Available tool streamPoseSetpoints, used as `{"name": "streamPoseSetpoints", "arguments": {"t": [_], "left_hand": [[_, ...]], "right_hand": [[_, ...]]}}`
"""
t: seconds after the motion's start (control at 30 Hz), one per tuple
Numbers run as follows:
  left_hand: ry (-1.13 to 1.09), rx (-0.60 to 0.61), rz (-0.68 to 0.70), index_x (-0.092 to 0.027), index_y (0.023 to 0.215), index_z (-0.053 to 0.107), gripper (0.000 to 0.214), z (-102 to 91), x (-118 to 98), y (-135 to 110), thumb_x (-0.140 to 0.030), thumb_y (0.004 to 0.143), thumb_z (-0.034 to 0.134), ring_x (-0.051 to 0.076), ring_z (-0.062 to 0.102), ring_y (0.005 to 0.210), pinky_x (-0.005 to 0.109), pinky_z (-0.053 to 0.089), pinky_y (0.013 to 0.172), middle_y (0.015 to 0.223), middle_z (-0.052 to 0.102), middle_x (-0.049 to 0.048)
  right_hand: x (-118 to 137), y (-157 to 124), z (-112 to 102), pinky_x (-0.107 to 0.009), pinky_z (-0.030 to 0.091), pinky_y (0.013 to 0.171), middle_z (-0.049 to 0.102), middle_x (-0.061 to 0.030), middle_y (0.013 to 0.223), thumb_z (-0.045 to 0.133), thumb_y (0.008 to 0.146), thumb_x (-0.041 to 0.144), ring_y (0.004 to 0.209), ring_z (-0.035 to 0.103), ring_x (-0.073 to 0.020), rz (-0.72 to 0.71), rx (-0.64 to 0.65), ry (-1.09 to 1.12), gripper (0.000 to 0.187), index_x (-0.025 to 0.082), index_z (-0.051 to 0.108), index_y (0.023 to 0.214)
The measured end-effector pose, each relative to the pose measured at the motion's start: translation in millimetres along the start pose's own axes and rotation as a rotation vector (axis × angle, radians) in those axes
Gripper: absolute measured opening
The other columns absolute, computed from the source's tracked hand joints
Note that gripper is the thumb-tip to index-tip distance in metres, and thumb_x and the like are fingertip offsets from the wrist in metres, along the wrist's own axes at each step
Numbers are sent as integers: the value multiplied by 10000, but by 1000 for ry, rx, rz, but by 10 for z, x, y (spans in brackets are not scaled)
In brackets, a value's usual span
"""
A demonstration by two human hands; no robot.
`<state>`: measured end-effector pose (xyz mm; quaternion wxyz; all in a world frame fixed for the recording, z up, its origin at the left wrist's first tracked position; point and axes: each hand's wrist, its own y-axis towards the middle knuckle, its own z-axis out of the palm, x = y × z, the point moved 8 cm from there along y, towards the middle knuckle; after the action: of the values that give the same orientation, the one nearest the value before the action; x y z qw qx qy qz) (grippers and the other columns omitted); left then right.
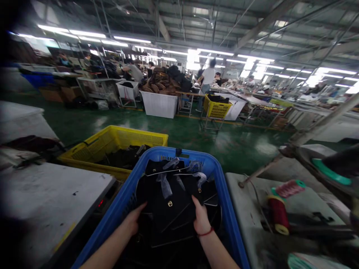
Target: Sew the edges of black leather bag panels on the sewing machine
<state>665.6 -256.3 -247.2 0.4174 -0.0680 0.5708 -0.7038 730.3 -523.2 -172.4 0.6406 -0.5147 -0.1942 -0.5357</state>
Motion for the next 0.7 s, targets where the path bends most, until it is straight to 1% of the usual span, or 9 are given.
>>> {"name": "streamPoseSetpoints", "arguments": {"t": [0.03,0.1,0.17,0.23,0.33,0.4,0.53,0.63,0.7], "left_hand": [[8,-19,21,-74,1160,666,489,-18,-7,9,-393,793,718,361,731,866,500,560,853,952,752,190],[14,-61,82,-76,1162,666,481,-45,-37,19,-352,776,743,354,733,860,488,569,838,945,753,183],[7,-108,174,-99,1209,642,507,-56,-78,18,-319,768,759,330,731,891,460,572,844,992,749,171],[-3,-145,274,-129,1260,609,547,-39,-105,0,-301,766,768,306,719,963,432,567,870,1082,731,164],[-23,-183,397,-153,1310,567,599,11,-96,-78,-299,767,774,289,671,1099,400,548,928,1209,686,162],[-42,-190,442,-153,1313,564,601,31,-59,-166,-302,769,774,289,652,1137,393,539,952,1223,680,161],[-93,-136,459,-143,1258,601,538,-21,77,-408,-296,771,772,315,688,1057,427,569,908,1158,707,169],[-154,-47,451,-160,1239,611,511,-108,243,-649,-281,771,775,317,704,1019,447,577,897,1152,713,156],[-213,7,436,-173,1229,614,489,-152,377,-853,-264,776,772,303,703,1028,441,568,924,1163,714,140]], "right_hand": [[-4,30,-32,-444,552,974,725,-74,1151,837,608,394,1176,625,-330,8,-12,42,609,203,665,1159],[-8,93,-146,-439,571,934,738,-86,1109,864,571,360,1132,651,-337,4,-82,98,625,182,665,1137],[-2,159,-269,-424,580,911,755,-82,1041,872,542,339,1103,666,-332,-24,-147,77,612,175,669,1096],[-15,220,-367,-420,581,903,767,-69,961,864,528,316,1071,681,-330,-34,-180,43,549,180,678,1027],[-39,258,-417,-440,583,896,771,-62,885,843,524,292,1027,697,-341,-17,-166,27,455,190,685,938],[-37,216,-384,-453,580,897,770,-72,880,836,523,289,1027,696,-352,-8,-135,20,438,187,684,922],[-8,-65,-258,-457,567,921,764,-98,967,814,547,302,1095,667,-357,0,-55,-3,446,188,686,959],[19,-416,-220,-471,560,932,741,-103,1083,804,585,339,1136,644,-357,30,19,-25,481,205,683,1031],[80,-679,-269,-475,556,941,728,-102,1125,799,606,353,1147,638,-355,27,32,-42,508,211,680,1079]]}}
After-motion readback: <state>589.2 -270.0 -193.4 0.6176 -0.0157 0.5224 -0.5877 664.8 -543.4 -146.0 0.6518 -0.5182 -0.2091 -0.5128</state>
